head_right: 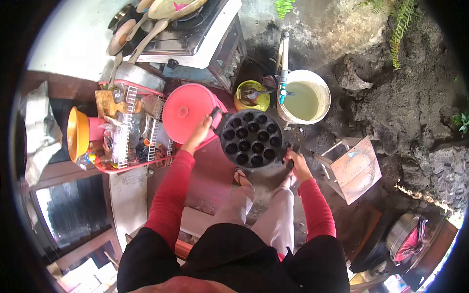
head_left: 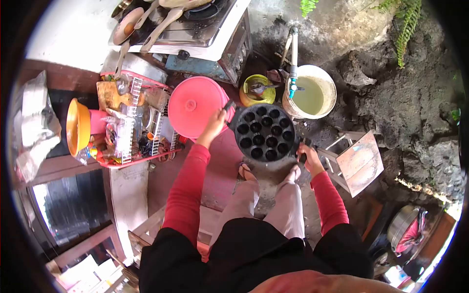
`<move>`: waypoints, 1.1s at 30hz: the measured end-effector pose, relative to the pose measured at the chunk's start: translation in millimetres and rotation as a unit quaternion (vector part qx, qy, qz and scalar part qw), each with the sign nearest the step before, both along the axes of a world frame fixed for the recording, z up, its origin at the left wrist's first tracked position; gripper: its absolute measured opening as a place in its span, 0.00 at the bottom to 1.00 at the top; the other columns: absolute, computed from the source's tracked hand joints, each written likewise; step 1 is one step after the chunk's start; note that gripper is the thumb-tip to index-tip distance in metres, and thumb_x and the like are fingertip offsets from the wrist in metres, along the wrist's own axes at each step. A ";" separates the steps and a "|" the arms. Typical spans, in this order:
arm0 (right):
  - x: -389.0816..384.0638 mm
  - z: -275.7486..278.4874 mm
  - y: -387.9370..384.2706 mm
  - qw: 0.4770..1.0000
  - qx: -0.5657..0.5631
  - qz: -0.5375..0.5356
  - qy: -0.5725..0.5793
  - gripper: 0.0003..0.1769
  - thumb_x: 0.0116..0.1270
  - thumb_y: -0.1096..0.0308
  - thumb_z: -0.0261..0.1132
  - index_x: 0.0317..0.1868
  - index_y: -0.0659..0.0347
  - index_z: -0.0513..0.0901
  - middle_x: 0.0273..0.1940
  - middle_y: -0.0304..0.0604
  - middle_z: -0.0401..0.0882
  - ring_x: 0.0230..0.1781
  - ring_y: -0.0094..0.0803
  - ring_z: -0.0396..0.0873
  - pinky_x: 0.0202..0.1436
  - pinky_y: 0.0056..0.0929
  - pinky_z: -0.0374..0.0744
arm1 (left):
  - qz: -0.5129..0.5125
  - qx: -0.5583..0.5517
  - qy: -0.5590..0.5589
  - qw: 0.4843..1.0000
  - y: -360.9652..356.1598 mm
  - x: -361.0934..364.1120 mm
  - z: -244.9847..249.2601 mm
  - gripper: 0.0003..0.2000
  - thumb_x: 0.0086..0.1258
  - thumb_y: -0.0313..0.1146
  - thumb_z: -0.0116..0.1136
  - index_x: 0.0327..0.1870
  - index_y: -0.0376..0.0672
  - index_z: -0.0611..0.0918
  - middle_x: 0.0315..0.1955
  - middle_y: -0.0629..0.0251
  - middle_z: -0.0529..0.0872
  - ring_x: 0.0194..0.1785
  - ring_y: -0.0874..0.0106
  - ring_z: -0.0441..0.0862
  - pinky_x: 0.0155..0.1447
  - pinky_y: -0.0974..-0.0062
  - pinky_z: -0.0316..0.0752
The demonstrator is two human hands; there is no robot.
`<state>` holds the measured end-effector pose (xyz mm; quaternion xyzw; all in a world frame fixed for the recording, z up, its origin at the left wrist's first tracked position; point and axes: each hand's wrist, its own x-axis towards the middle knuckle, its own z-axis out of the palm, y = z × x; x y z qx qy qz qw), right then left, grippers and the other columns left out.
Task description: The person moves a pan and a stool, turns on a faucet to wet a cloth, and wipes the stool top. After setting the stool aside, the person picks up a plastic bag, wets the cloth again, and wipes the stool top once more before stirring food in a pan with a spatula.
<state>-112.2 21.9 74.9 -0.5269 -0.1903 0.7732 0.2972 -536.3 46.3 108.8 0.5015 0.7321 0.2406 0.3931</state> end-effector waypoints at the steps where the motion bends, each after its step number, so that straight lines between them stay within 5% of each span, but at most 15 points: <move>1: -18.8 17.4 11.7 1.000 0.001 -0.010 -0.006 0.10 0.53 0.70 0.60 0.36 0.64 0.76 0.26 0.40 0.75 0.25 0.28 0.74 0.27 0.27 0.74 | -0.025 -0.058 -0.020 0.998 19.4 -20.2 -1.3 0.24 0.74 0.50 0.42 0.59 0.39 0.70 0.54 0.57 0.76 0.58 0.65 0.71 0.58 0.72 0.65; 3: -51.1 24.3 35.7 0.996 -0.003 -0.087 -0.007 0.08 0.51 0.72 0.60 0.33 0.65 0.78 0.24 0.43 0.76 0.22 0.29 0.74 0.25 0.27 0.73 | 0.073 -0.042 -0.151 0.985 46.6 -24.1 46.5 0.28 0.73 0.53 0.43 0.67 0.44 0.64 0.65 0.61 0.66 0.67 0.66 0.63 0.63 0.74 0.62; 4: -62.6 28.3 50.6 0.994 0.018 -0.106 -0.015 0.07 0.52 0.72 0.60 0.32 0.65 0.78 0.24 0.42 0.76 0.23 0.29 0.74 0.26 0.27 0.73 | 0.102 0.043 -0.117 0.987 61.0 -27.8 42.9 0.26 0.74 0.52 0.41 0.51 0.33 0.74 0.50 0.54 0.79 0.56 0.64 0.74 0.58 0.65 0.66; 7: -93.0 30.8 106.1 0.979 0.088 -0.180 -0.049 0.05 0.55 0.72 0.59 0.31 0.64 0.77 0.24 0.40 0.75 0.24 0.28 0.74 0.29 0.28 0.73 | 0.113 0.135 -0.068 0.982 78.6 -34.4 45.4 0.26 0.74 0.49 0.42 0.59 0.33 0.71 0.57 0.52 0.75 0.63 0.64 0.70 0.65 0.70 0.62; 14: -143.9 -3.2 255.2 0.950 0.196 -0.166 -0.180 0.05 0.56 0.71 0.62 0.31 0.63 0.79 0.27 0.35 0.78 0.27 0.23 0.75 0.33 0.24 0.73 | 0.165 -0.067 -0.083 0.980 -37.1 -12.2 -9.8 0.23 0.74 0.46 0.44 0.59 0.35 0.73 0.57 0.52 0.75 0.62 0.62 0.71 0.65 0.68 0.63; 17: -170.3 -32.0 308.3 0.957 0.179 -0.189 -0.126 0.05 0.54 0.72 0.61 0.31 0.64 0.79 0.26 0.37 0.78 0.26 0.25 0.76 0.31 0.26 0.74 | 0.150 -0.097 -0.073 0.981 -128.6 5.1 -69.1 0.19 0.73 0.39 0.47 0.55 0.33 0.75 0.51 0.53 0.79 0.57 0.63 0.75 0.61 0.69 0.67; 20: -193.9 -52.4 347.3 0.979 0.127 -0.147 -0.059 0.05 0.53 0.72 0.61 0.30 0.63 0.79 0.26 0.40 0.78 0.26 0.28 0.76 0.30 0.28 0.75 | 0.148 -0.251 -0.008 0.957 -167.7 38.1 -51.0 0.18 0.73 0.38 0.46 0.54 0.33 0.76 0.48 0.52 0.81 0.53 0.63 0.77 0.58 0.67 0.69; 23: -221.4 -69.6 373.4 0.989 0.096 -0.115 -0.017 0.05 0.52 0.71 0.62 0.29 0.62 0.79 0.25 0.39 0.79 0.23 0.27 0.76 0.29 0.26 0.74 | 0.235 -0.185 -0.146 0.943 -185.4 73.1 -48.7 0.18 0.73 0.39 0.46 0.53 0.33 0.77 0.48 0.53 0.81 0.53 0.65 0.77 0.58 0.68 0.69; 33: -323.5 -105.6 407.7 0.991 0.086 -0.098 -0.031 0.04 0.51 0.67 0.63 0.27 0.58 0.80 0.25 0.36 0.80 0.22 0.25 0.74 0.26 0.25 0.70 | 0.258 -0.196 -0.189 0.927 -150.9 122.0 -40.6 0.17 0.73 0.38 0.47 0.54 0.33 0.76 0.49 0.54 0.80 0.54 0.68 0.75 0.59 0.71 0.68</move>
